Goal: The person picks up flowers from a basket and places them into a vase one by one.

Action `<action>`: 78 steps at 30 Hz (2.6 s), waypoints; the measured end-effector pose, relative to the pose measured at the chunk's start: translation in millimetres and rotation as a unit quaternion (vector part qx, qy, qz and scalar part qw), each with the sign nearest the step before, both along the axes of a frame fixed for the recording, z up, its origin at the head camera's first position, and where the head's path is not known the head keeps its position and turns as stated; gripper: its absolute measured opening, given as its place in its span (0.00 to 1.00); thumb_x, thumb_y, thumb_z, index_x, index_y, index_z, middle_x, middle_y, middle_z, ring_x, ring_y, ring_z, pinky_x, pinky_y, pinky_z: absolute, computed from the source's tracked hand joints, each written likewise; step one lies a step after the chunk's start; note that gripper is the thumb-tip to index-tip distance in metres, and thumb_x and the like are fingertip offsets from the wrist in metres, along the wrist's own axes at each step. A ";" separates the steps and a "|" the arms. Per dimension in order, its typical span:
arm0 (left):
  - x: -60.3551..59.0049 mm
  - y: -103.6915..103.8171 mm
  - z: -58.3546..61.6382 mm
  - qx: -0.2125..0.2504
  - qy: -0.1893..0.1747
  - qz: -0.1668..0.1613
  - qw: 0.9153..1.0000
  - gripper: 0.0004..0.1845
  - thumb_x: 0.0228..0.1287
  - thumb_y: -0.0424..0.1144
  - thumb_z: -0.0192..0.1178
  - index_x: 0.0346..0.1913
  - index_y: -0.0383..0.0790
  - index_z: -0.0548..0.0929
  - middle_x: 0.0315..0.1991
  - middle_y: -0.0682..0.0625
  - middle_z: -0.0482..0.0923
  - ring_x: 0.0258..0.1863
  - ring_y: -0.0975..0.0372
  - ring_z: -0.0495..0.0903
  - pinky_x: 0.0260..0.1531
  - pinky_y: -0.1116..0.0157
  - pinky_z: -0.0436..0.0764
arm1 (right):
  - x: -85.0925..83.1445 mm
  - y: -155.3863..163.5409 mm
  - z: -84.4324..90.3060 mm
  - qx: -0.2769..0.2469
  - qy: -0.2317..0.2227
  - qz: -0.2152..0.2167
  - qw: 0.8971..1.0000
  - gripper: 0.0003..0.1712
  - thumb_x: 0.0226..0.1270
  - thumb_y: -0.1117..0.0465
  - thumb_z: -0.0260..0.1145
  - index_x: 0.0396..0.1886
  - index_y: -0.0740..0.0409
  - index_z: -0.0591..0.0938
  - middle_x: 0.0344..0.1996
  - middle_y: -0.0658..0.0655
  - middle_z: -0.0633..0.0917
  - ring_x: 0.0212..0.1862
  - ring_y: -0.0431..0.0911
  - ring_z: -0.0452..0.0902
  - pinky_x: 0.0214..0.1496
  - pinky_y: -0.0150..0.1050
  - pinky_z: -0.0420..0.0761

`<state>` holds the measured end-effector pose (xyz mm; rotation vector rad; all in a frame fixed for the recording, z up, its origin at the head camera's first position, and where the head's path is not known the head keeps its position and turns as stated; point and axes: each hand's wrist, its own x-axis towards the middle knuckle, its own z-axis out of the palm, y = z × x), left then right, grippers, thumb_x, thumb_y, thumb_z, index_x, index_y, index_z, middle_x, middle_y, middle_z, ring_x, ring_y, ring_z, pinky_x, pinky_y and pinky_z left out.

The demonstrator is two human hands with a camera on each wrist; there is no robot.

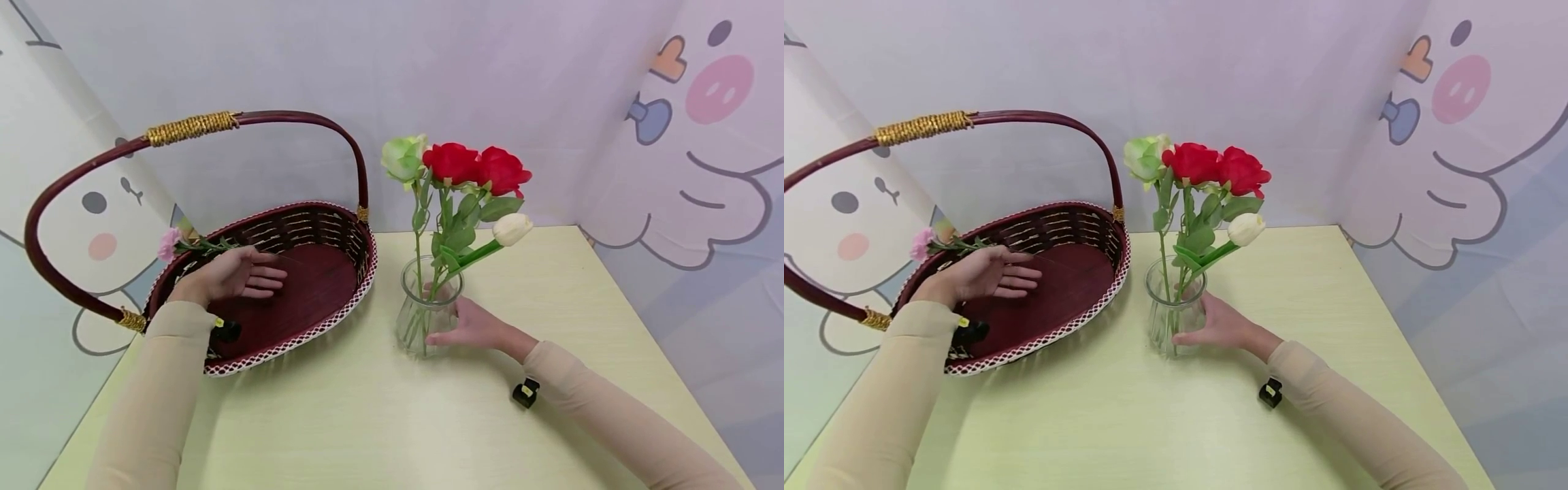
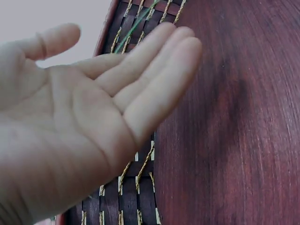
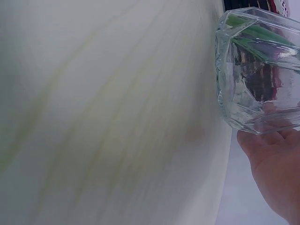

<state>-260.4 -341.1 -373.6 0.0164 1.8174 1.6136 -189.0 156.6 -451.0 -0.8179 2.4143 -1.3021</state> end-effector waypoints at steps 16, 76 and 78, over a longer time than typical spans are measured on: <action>-5.9 -4.4 -11.5 -0.047 -0.034 0.080 0.995 0.41 0.82 0.61 0.30 0.81 0.31 0.44 0.76 0.31 0.57 0.57 0.55 0.81 0.62 0.56 0.79 | 0.1 0.3 -2.0 -0.005 -0.008 -0.001 1.000 0.44 0.56 0.46 0.80 0.70 0.51 0.73 0.65 0.46 0.77 0.63 0.44 0.72 0.59 0.45 0.77; -0.1 7.3 12.3 0.123 0.103 0.094 0.983 0.14 0.81 0.41 0.51 0.54 0.47 0.87 0.47 0.46 0.87 0.47 0.55 0.87 0.49 0.61 0.86 | -0.6 0.8 -2.1 -0.002 -0.020 -0.001 1.000 0.35 0.58 0.47 0.79 0.63 0.52 0.80 0.41 0.50 0.84 0.23 0.38 0.63 0.23 0.34 0.68; 0.7 8.7 11.8 0.127 0.105 0.095 0.982 0.14 0.81 0.40 0.51 0.54 0.46 0.87 0.47 0.45 0.87 0.48 0.54 0.87 0.49 0.60 0.86 | -0.7 1.3 -2.3 0.004 -0.023 -0.003 1.000 0.34 0.57 0.46 0.79 0.61 0.52 0.81 0.30 0.49 0.80 0.20 0.38 0.59 0.21 0.34 0.66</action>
